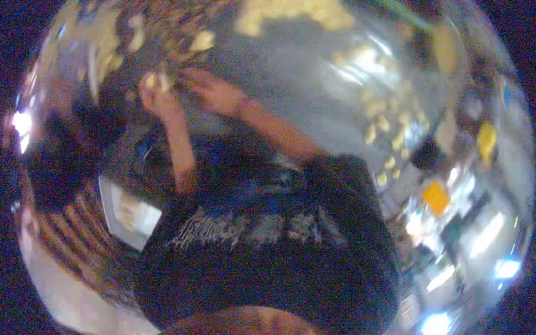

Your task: The person fills small pieces of dough with a dark filling using a plastic pipe, then rolls the filled dough into shapes by hand on a bakery work surface.

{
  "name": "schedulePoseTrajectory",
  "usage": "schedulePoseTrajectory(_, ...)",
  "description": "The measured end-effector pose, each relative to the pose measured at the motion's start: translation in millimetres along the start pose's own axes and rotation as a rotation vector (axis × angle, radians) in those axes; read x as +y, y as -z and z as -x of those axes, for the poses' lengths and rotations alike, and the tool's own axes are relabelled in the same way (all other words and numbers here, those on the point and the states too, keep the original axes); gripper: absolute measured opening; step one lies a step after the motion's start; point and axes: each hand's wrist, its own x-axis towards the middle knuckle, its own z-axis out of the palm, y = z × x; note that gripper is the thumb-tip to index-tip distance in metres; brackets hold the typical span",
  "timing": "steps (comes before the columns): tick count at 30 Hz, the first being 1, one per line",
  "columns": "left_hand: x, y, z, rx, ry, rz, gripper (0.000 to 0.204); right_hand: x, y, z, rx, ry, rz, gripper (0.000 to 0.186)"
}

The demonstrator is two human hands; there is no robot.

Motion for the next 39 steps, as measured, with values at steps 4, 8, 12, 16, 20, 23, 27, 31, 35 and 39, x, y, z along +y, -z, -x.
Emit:
schedulePoseTrajectory(4, -2.8, 13.1, -33.9, 0.137, 0.264, 0.446, 0.022, 15.1, -15.9, 11.5, -0.156, 0.167, 0.347, 0.069)
schedulePoseTrajectory(8, 17.3, 51.5, -42.9, 0.261, 0.263, 0.478, 0.022, -25.1, -9.8, -17.7, 0.145, -0.069, 0.226, 0.063)
schedulePoseTrajectory(12, 15.5, 49.5, -29.4, 0.276, 0.263, 0.438, 0.022, 10.7, -31.8, -30.0, -0.065, -0.008, 0.609, 0.065)
schedulePoseTrajectory(16, 23.7, 43.1, -26.6, 0.28, 0.065, 0.239, 0.02, 10.0, -51.6, -94.5, 0.046, -0.004, 0.603, 0.061)
schedulePoseTrajectory(20, 15.6, 58.5, -23.6, 0.21, -0.131, -0.136, 0.017, 17.8, -42.9, -106.2, 0.094, 0.107, 0.494, 0.06)
schedulePoseTrajectory(23, 12.6, 77.7, -18.5, 0.199, -0.198, -0.269, 0.058, -1.6, -19.1, -63.1, 0.012, 0.195, 0.182, 0.06)
schedulePoseTrajectory(27, 13.7, 87.6, -20.9, 0.121, -0.445, -0.481, 0.04, 12.8, 20.4, -28.4, -0.443, 0.319, 0.405, 0.059)
schedulePoseTrajectory(31, 11.0, 86.7, -12.6, 0.267, -0.11, -0.132, 0.01, 18.3, 13.3, -92.8, -0.407, 0.496, 0.577, 0.055)
schedulePoseTrajectory(35, 1.2, 75.8, -18.6, 0.345, 0.164, 0.229, 0.009, 38.8, 5.2, -175.1, -0.236, 0.441, 0.774, 0.055)
schedulePoseTrajectory(39, -2.3, 96.0, -10.4, 0.398, -0.026, -0.075, 0.01, 50.2, -2.3, -187.6, -0.182, 0.51, 0.774, 0.046)
